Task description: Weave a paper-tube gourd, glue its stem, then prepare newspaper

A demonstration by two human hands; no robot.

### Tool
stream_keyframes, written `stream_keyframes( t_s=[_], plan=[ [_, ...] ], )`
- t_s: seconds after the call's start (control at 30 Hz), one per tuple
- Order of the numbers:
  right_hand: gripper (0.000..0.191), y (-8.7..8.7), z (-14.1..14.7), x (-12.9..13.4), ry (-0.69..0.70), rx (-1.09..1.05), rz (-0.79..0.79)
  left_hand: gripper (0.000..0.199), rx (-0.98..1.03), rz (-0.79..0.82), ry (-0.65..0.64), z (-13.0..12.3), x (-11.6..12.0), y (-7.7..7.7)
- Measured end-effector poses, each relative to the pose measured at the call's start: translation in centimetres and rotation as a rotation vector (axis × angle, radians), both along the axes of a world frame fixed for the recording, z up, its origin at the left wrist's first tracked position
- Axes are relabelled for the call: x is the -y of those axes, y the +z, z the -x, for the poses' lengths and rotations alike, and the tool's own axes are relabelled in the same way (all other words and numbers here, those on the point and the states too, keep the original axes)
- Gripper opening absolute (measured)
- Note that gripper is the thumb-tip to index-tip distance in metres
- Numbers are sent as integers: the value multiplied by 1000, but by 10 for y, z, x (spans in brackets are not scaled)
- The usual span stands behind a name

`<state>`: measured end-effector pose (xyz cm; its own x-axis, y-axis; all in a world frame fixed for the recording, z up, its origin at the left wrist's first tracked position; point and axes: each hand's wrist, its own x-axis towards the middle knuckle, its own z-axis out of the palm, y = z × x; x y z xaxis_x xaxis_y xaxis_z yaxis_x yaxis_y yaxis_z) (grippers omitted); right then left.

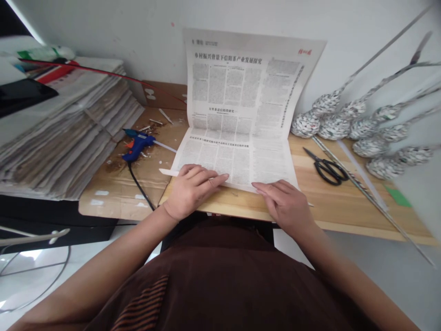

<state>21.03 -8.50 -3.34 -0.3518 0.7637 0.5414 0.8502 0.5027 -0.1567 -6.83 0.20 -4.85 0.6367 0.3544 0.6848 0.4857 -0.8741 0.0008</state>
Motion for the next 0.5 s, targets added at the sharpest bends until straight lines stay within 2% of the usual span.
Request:
stream_keyframes(
  t_s=[0.13,0.23,0.4,0.5],
  plan=[
    [27,13,-1,-4,-3,56,-18,38,-9,-71,6,-1,-4,2],
    [28,22,5,-8,-86,146,-29,32,63,-76,-4,-5,-10,4],
    [49,31,26,-19,-188,208,-142,25,183,-86,0,-15,-25,14],
    [39,34,33,-31,-174,225,-175,21,193,-111,1,-20,-32,23]
  ],
)
